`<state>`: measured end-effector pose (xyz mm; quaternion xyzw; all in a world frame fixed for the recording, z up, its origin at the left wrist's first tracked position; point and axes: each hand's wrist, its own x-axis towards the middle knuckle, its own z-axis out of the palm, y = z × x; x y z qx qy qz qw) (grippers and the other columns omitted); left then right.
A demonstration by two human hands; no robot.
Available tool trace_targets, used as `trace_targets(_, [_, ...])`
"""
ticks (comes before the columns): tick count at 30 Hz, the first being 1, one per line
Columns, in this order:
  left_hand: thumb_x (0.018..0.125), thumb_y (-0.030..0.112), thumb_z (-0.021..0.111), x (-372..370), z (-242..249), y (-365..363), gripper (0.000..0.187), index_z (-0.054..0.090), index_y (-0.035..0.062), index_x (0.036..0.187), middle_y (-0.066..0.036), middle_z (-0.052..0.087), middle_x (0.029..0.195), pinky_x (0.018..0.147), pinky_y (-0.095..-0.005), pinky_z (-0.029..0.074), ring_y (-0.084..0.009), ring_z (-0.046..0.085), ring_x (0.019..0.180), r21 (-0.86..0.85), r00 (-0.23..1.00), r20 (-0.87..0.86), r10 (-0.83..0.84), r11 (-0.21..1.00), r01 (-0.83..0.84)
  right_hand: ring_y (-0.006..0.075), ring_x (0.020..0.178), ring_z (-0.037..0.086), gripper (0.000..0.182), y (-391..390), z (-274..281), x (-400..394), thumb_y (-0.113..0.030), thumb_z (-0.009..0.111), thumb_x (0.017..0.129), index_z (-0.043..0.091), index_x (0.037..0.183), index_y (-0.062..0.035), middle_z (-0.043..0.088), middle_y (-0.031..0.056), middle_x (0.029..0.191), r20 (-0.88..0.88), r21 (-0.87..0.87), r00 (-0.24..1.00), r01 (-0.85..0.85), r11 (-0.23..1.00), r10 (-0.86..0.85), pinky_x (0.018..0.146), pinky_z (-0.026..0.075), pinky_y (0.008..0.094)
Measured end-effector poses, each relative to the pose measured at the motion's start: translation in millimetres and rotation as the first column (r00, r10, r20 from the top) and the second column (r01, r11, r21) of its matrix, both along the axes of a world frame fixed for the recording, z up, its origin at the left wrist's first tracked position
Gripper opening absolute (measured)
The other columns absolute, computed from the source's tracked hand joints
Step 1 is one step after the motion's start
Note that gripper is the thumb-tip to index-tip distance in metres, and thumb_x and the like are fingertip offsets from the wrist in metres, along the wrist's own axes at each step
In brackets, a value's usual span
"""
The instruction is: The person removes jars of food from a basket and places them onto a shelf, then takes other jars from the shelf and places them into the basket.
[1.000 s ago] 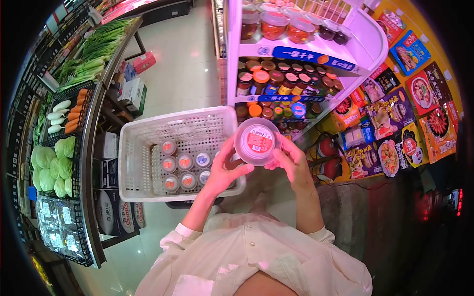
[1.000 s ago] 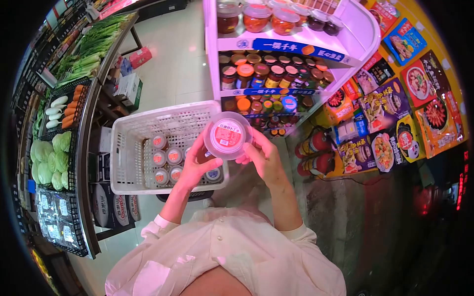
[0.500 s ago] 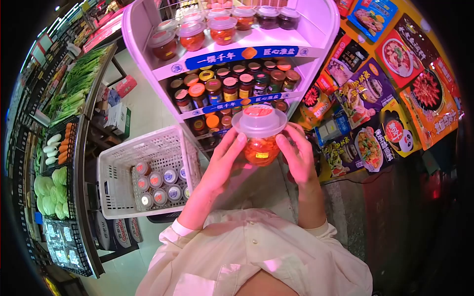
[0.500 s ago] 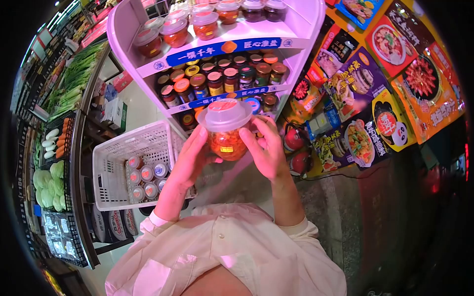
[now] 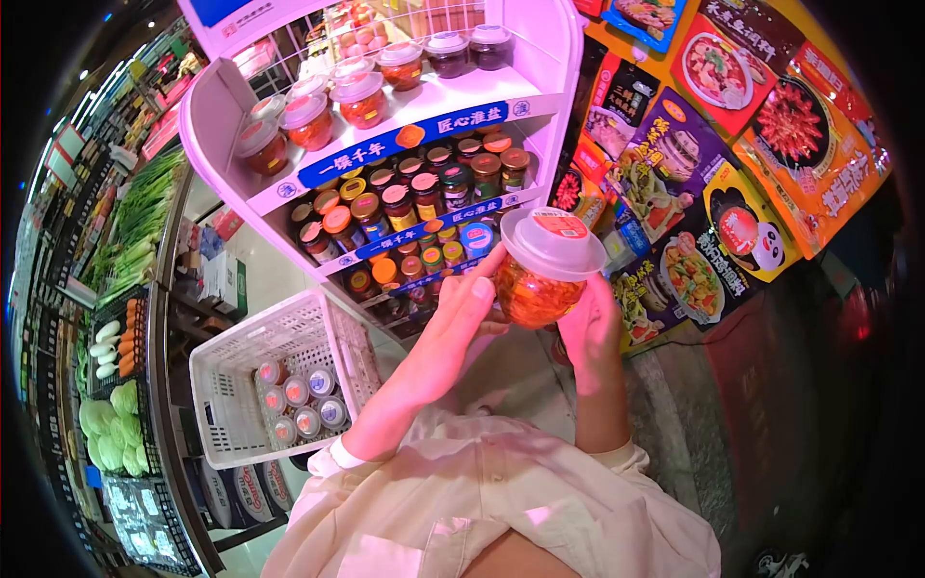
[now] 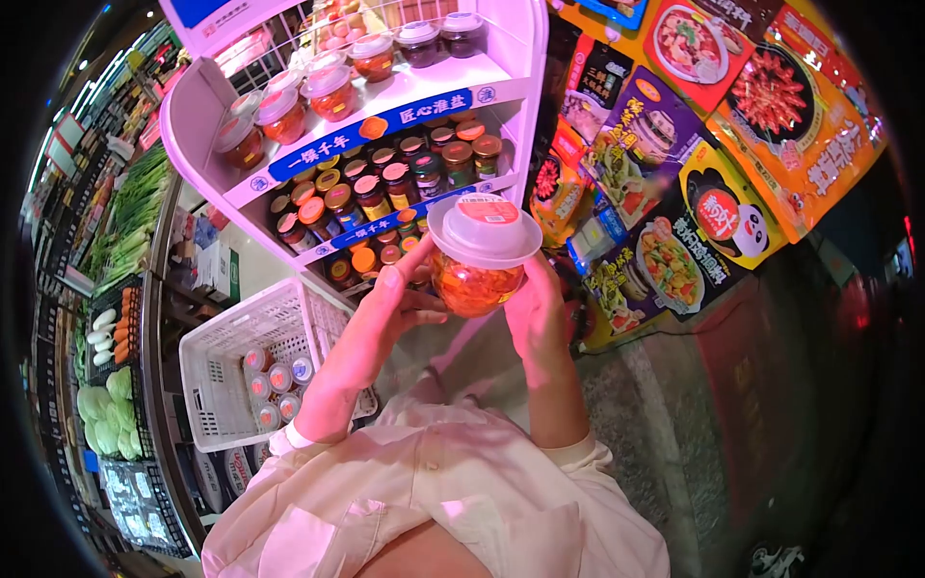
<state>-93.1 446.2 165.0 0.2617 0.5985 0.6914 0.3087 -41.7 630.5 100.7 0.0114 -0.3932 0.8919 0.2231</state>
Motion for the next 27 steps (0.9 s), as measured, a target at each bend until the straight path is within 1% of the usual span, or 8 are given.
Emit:
trace_targets(2, [0.100, 0.049, 0.029, -2, 2, 7, 0.063, 0.021, 0.0107, 0.150, -0.012, 0.032, 0.126, 0.098, -0.0360, 0.040, -0.0203, 0.041, 0.118, 0.023, 0.997, 0.024, -0.069, 0.997, 0.068, 0.0226, 0.132, 0.039, 0.049, 3, 7, 3, -0.029, 0.038, 0.098, 0.037, 0.138, -0.0011, 0.043, 0.0115, 0.140, 0.009, -0.018, 0.999, 0.040, 0.999, -0.040, 0.110, 0.028, 0.0439])
trace_targets(6, [0.100, 0.047, 0.031, -11, 5, 24, 0.063, 0.021, 0.0089, 0.150, -0.012, 0.031, 0.130, 0.097, -0.0342, 0.040, -0.0183, 0.043, 0.116, 0.034, 0.992, 0.056, -0.112, 0.993, 0.110, 0.0188, 0.127, 0.042, 0.046, 12, 19, 4, -0.028, 0.042, 0.099, 0.043, 0.134, 0.0021, 0.047, 0.0097, 0.135, 0.065, -0.050, 0.989, 0.136, 0.989, -0.132, 0.109, 0.029, 0.0363])
trace_targets(10, [0.098, 0.050, 0.038, -27, 8, 37, 0.072, 0.020, 0.0028, 0.148, -0.012, 0.042, 0.133, 0.090, -0.0322, 0.044, -0.0169, 0.054, 0.099, 0.041, 0.996, 0.017, -0.091, 0.995, 0.090, 0.0185, 0.124, 0.044, 0.044, 18, 33, 0, -0.028, 0.044, 0.099, 0.046, 0.132, 0.0017, 0.049, 0.0094, 0.133, 0.031, 0.248, 0.958, 0.270, 0.930, -0.287, 0.106, 0.031, 0.0349])
trace_targets(14, [0.098, 0.034, 0.048, -51, 15, 44, 0.062, 0.024, 0.0053, 0.148, -0.012, 0.032, 0.140, 0.094, -0.0308, 0.043, -0.0152, 0.048, 0.110, 0.124, 0.992, 0.035, -0.122, 0.985, 0.116, 0.0197, 0.122, 0.045, 0.042, 23, 51, -24, -0.027, 0.045, 0.099, 0.050, 0.128, 0.0024, 0.050, 0.0112, 0.130, -0.004, 0.374, 0.935, 0.331, 0.866, -0.356, 0.104, 0.032, 0.0334])
trace_targets(15, [0.092, 0.025, 0.063, -58, 17, 47, 0.071, 0.024, 0.0055, 0.148, -0.012, 0.034, 0.139, 0.094, -0.0331, 0.044, -0.0167, 0.049, 0.113, 0.099, 0.996, 0.003, -0.090, 0.991, 0.089, 0.0202, 0.121, 0.046, 0.042, 24, 54, -32, -0.028, 0.045, 0.099, 0.050, 0.128, 0.0027, 0.050, 0.0118, 0.129, -0.026, 0.436, 0.923, 0.357, 0.826, -0.385, 0.104, 0.032, 0.0330])
trace_targets(19, [0.081, 0.016, 0.075, -84, 26, 58, 0.087, 0.021, 0.0063, 0.148, -0.013, 0.031, 0.142, 0.093, -0.0360, 0.048, -0.0208, 0.051, 0.116, 0.203, 0.996, -0.075, -0.050, 0.977, 0.064, 0.0233, 0.121, 0.045, 0.042, 30, 60, -62, -0.027, 0.043, 0.100, 0.050, 0.128, 0.0039, 0.051, 0.0133, 0.127, -0.128, 0.647, 0.876, 0.429, 0.631, -0.465, 0.102, 0.032, 0.0344])
trace_targets(26, [0.081, 0.015, 0.075, -142, 28, 67, 0.080, 0.026, 0.0053, 0.144, -0.012, 0.037, 0.136, 0.098, -0.0371, 0.047, -0.0221, 0.049, 0.121, 0.282, 0.951, -0.288, 0.115, 0.959, -0.030, 0.0241, 0.118, 0.046, 0.042, 34, 77, -118, -0.020, 0.049, 0.097, 0.047, 0.132, 0.0033, 0.051, 0.0149, 0.126, -0.189, 0.743, 0.900, 0.393, 0.542, -0.394, 0.102, 0.031, 0.0354])
trace_targets(27, [0.081, 0.015, 0.075, -150, 29, 67, 0.080, 0.027, 0.0039, 0.143, -0.013, 0.036, 0.137, 0.100, -0.0369, 0.045, -0.0222, 0.046, 0.124, 0.275, 0.956, -0.259, 0.140, 0.959, -0.066, 0.0223, 0.113, 0.049, 0.039, 33, 79, -129, -0.017, 0.051, 0.097, 0.050, 0.129, 0.0047, 0.051, 0.0150, 0.126, -0.222, 0.732, 0.889, 0.423, 0.534, -0.401, 0.098, 0.036, 0.0342])
